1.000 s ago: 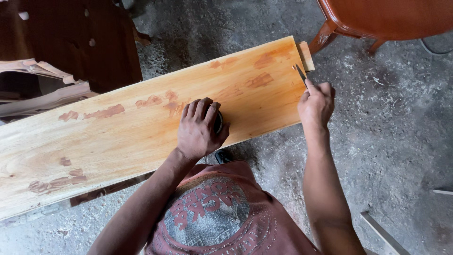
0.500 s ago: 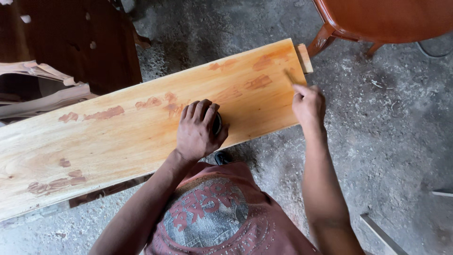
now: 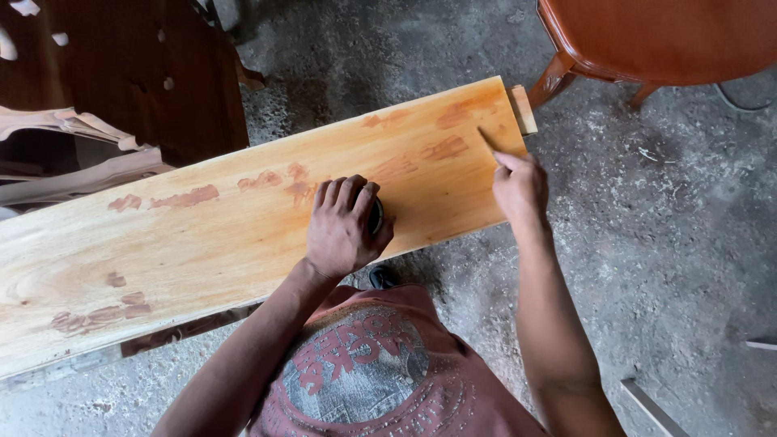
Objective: The person carries a long wooden plank across the workshop and lays it on supports. They open a can of wood stain, then use a small brush to apply stain along the plank's surface, working section by section down its length while holding the can in the other hand.
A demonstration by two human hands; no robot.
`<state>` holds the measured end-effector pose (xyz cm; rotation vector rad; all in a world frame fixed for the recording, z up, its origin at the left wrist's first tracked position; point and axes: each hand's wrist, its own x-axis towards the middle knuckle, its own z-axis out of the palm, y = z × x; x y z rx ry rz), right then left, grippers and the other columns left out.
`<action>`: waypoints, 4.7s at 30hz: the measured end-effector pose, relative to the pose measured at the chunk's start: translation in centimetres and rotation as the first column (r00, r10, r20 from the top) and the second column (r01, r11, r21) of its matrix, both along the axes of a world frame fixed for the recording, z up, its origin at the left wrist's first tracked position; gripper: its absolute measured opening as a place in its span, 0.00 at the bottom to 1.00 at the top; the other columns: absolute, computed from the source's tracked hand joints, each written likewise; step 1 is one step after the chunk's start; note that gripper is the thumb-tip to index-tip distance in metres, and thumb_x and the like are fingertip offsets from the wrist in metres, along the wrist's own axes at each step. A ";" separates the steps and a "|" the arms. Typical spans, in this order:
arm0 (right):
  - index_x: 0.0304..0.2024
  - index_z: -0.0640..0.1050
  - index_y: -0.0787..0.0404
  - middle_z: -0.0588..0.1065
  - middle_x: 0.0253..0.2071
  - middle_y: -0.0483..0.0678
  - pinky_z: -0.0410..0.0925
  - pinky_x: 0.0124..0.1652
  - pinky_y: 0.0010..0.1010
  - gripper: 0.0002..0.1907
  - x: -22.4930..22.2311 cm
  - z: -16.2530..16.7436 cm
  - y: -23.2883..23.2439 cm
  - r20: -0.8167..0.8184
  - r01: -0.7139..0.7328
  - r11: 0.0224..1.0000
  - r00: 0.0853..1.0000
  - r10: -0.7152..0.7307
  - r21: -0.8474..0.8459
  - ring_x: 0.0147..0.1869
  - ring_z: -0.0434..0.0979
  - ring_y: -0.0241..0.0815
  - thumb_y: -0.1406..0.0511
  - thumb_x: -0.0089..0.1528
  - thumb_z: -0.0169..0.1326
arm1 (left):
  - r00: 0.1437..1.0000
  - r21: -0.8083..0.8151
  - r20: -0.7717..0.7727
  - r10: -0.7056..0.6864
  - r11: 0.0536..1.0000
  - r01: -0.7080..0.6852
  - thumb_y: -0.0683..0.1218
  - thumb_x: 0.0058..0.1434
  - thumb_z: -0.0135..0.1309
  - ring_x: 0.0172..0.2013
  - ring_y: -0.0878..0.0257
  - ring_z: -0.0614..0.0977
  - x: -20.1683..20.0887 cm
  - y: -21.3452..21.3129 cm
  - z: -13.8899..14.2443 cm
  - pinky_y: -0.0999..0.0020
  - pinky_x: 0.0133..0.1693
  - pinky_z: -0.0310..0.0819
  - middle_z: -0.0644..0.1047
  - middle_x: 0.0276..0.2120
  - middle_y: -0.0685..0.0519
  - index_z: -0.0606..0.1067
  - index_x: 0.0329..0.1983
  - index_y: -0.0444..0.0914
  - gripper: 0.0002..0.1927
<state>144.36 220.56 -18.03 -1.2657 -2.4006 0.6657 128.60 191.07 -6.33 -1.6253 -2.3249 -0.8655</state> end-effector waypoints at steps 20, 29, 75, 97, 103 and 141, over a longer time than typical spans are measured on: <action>0.52 0.84 0.56 0.77 0.45 0.59 0.70 0.50 0.44 0.13 0.0 1.0 1.0 -0.032 -0.042 0.992 0.998 0.046 0.116 0.50 0.78 0.59 0.69 0.66 0.55 | 1.000 0.016 -0.003 0.007 1.000 -0.007 0.51 0.56 0.63 0.49 0.44 0.76 0.2 -0.3 0.4 0.45 0.57 0.65 0.74 0.48 0.41 0.73 0.52 0.33 0.25; 0.51 0.83 0.57 0.75 0.46 0.58 0.68 0.51 0.44 0.15 -2.8 0.0 2.2 -0.027 -0.016 0.971 0.999 0.023 0.237 0.53 0.75 0.60 0.69 0.63 0.56 | 1.000 0.006 0.003 0.002 1.000 -0.002 0.52 0.57 0.62 0.50 0.44 0.76 0.1 -0.4 0.1 0.44 0.59 0.64 0.74 0.49 0.40 0.72 0.53 0.33 0.25; 0.51 0.84 0.55 0.73 0.47 0.59 0.67 0.52 0.44 0.14 -3.3 0.5 3.4 -0.059 0.118 0.987 0.992 -0.112 0.111 0.53 0.74 0.60 0.67 0.63 0.58 | 1.000 -0.016 0.000 0.014 1.000 -0.014 0.54 0.56 0.62 0.50 0.45 0.75 -0.6 -0.4 -0.8 0.46 0.57 0.64 0.74 0.48 0.40 0.73 0.53 0.32 0.28; 0.47 0.82 0.66 0.78 0.40 0.59 0.72 0.48 0.42 0.07 -1.0 2.1 -9.0 -0.225 -0.381 0.920 0.892 0.392 0.094 0.45 0.80 0.57 0.68 0.69 0.58 | 0.841 0.063 0.536 0.071 0.990 -0.124 0.55 0.49 0.71 0.64 0.40 0.73 -0.5 -6.9 -2.5 0.52 0.65 0.68 0.72 0.62 0.37 0.64 0.68 0.33 0.48; 0.48 0.82 0.67 0.78 0.40 0.57 0.71 0.45 0.37 0.07 -3.4 5.9 -16.4 -0.272 -0.530 0.848 0.813 0.515 0.021 0.40 0.80 0.49 0.71 0.68 0.56 | 0.672 0.148 0.735 0.097 0.943 -0.298 0.49 0.47 0.70 0.65 0.46 0.75 -0.1 -13.1 -1.3 0.57 0.66 0.70 0.73 0.63 0.39 0.61 0.71 0.33 0.49; 0.47 0.82 0.62 0.75 0.30 0.49 0.71 0.36 0.37 0.15 -16.6 21.9 -74.6 0.215 -0.964 -0.119 -0.067 0.974 0.239 0.34 0.78 0.46 0.65 0.59 0.59 | 0.513 0.118 0.425 0.746 0.516 -0.849 0.48 0.44 0.70 0.55 0.43 0.73 5.1 -68.2 0.9 0.49 0.58 0.66 0.71 0.55 0.41 0.67 0.65 0.35 0.44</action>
